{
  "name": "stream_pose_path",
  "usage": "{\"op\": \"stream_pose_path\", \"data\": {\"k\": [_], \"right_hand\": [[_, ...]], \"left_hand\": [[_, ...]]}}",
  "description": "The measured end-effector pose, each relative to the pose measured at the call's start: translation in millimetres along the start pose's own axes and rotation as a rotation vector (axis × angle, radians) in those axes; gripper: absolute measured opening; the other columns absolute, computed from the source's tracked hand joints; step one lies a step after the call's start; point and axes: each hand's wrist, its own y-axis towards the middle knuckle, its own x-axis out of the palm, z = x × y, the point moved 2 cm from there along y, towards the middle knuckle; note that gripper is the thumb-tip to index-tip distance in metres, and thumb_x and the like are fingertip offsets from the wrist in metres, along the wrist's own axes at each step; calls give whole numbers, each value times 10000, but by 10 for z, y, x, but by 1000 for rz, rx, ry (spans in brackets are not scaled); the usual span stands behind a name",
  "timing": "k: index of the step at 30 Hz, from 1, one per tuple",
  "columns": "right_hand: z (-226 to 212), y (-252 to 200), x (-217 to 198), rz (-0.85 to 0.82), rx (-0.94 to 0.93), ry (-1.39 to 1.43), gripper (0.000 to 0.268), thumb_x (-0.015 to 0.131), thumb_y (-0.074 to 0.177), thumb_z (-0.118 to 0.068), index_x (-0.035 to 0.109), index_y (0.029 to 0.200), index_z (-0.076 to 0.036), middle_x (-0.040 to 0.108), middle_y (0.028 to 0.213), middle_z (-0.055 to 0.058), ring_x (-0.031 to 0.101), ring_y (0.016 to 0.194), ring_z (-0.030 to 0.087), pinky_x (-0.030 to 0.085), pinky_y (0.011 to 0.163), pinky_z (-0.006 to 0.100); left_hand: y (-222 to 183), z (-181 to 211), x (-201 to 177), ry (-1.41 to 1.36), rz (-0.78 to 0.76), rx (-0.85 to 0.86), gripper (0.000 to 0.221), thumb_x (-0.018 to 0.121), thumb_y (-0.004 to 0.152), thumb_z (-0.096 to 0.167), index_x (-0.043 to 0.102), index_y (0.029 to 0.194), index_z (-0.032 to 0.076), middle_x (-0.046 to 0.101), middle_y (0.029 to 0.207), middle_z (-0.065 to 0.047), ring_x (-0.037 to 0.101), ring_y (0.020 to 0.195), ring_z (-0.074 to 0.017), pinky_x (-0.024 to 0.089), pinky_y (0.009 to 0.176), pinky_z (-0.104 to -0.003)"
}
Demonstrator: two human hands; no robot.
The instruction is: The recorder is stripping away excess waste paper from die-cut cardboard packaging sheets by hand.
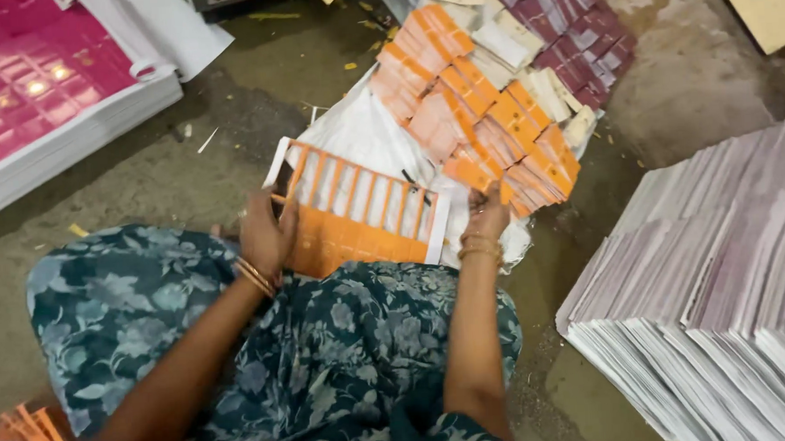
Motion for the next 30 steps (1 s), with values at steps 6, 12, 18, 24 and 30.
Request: {"op": "stream_pose_path", "data": {"k": [6, 12, 18, 24, 30], "right_hand": [[-48, 879, -306, 191, 82, 182, 227, 742, 943, -156, 679, 1084, 11, 673, 917, 113, 696, 762, 199, 649, 730, 310], [264, 1218, -436, 331, 174, 192, 328, 723, 956, -159, 616, 1137, 92, 700, 972, 208, 732, 881, 290, 622, 749, 345], [555, 1063, 1121, -249, 190, -65, 369, 626, 1000, -262, 608, 1170, 65, 684, 1038, 156, 698, 863, 280, 601, 713, 388], [1349, 298, 3166, -749, 160, -218, 343, 602, 1008, -236, 616, 1182, 60, 684, 1059, 151, 691, 893, 269, 590, 741, 374], [1406, -214, 3432, -898, 17, -277, 322, 579, 1017, -210, 623, 1194, 55, 684, 1079, 146, 684, 923, 258, 579, 770, 361]], "left_hand": [[-408, -483, 514, 111, -179, -84, 782, 771, 815, 403, 498, 1389, -52, 582, 1230, -315, 539, 1169, -485, 466, 972, -526], [-316, -491, 590, 163, -298, -296, 888, 801, 779, 422, 454, 1426, -78, 597, 1228, -320, 584, 1129, -473, 499, 925, -524], [-263, -629, 831, 290, -225, -476, 531, 770, 772, 460, 714, 1068, 23, 733, 1009, -199, 710, 953, -365, 576, 847, -468], [-188, -454, 710, 277, -298, -568, 503, 747, 837, 459, 728, 1044, 1, 694, 1068, -242, 695, 983, -378, 570, 852, -477], [-304, -265, 597, 159, -182, -562, 500, 792, 766, 352, 663, 1088, -8, 536, 1242, -255, 580, 1109, -434, 500, 928, -522]]}}
